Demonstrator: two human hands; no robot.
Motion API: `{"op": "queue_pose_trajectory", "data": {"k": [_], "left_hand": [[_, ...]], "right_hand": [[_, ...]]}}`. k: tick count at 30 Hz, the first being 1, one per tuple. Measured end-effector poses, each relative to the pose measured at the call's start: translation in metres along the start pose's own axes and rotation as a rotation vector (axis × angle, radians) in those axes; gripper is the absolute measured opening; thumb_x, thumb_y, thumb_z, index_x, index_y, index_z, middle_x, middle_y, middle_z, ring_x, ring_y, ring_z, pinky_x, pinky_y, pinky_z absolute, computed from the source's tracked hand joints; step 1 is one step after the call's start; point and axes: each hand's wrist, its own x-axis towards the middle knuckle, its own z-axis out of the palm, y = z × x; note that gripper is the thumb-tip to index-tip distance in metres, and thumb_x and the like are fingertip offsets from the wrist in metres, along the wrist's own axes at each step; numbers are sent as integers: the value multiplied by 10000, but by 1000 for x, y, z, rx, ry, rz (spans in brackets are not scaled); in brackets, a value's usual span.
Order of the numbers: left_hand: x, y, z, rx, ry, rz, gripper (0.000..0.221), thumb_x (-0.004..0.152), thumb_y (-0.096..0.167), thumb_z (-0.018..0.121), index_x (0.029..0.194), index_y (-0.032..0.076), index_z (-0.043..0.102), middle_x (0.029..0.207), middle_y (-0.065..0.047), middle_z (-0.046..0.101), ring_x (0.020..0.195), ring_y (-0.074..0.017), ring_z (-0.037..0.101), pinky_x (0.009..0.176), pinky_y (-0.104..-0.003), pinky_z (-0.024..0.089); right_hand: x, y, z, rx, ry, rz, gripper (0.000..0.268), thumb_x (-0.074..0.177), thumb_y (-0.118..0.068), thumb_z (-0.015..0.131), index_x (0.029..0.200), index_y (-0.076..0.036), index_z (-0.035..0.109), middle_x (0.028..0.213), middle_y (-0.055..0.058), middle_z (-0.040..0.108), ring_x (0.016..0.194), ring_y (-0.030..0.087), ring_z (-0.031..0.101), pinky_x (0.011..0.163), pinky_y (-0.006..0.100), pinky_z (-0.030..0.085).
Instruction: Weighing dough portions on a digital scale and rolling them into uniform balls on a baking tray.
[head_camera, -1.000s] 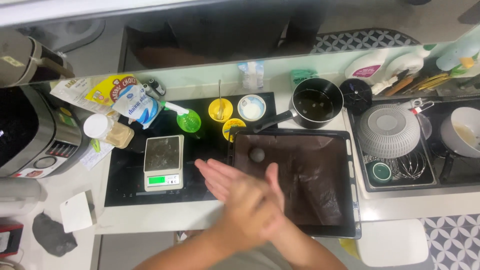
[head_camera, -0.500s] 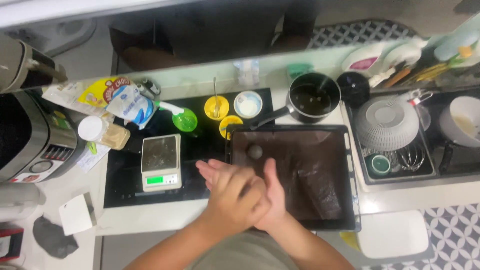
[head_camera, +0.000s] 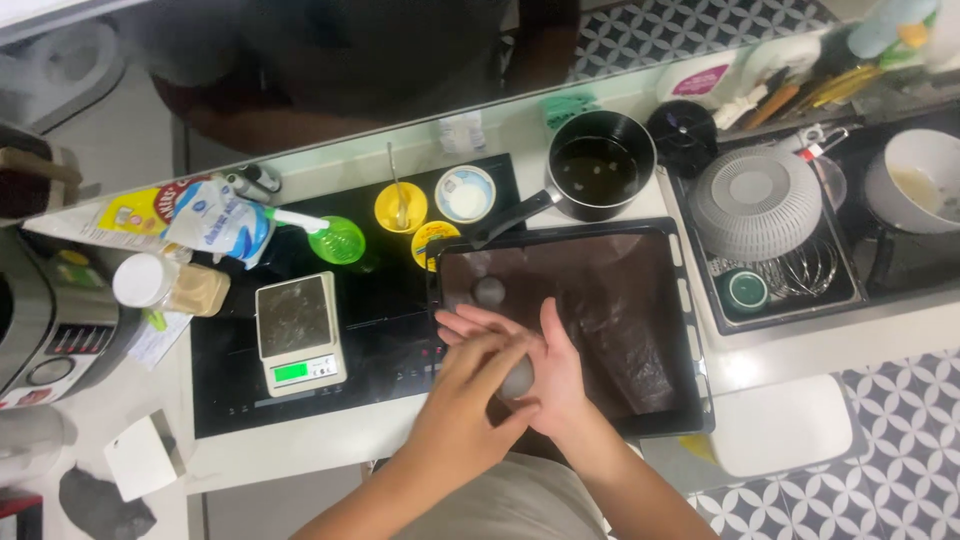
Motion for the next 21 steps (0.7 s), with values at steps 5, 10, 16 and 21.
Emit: {"op": "queue_pose_trajectory", "data": {"k": [5,10,16,21], "left_hand": [[16,-54,71,-233,-168,-57,494,721,103,855,1182,49,685,1176,-131,676,1112,-348,663,931,-424,534],[64,-93,135,-1065,-506,-750,361,739,103,778,1081,52,674,991,-69,711,873,-190,732,755,-392,612],[131,-128,222,-180,-273,40,377,697,54,791,1051,80,665,1068,-137,644,1045,-363,632,882,-423,527],[145,-139,261,108,-376,145,484,718,59,776,1178,105,633,1195,-149,584,1135,-399,546,943,-469,491]], "right_hand": [[-35,-7,-71,132,341,35,901,979,-692,294,1426,73,458,1467,308,512,1346,438,496,1140,568,371],[-81,-28,-108,145,634,-2,825,959,-648,329,1344,51,538,1329,243,613,1247,398,572,1083,589,408],[-123,-33,-114,46,947,-224,704,1008,-541,347,1336,60,512,1313,276,623,1232,412,591,1094,523,434],[-137,-26,-107,61,1040,-288,683,1014,-515,356,1342,61,523,1311,280,623,1219,394,603,1083,481,445]]}}
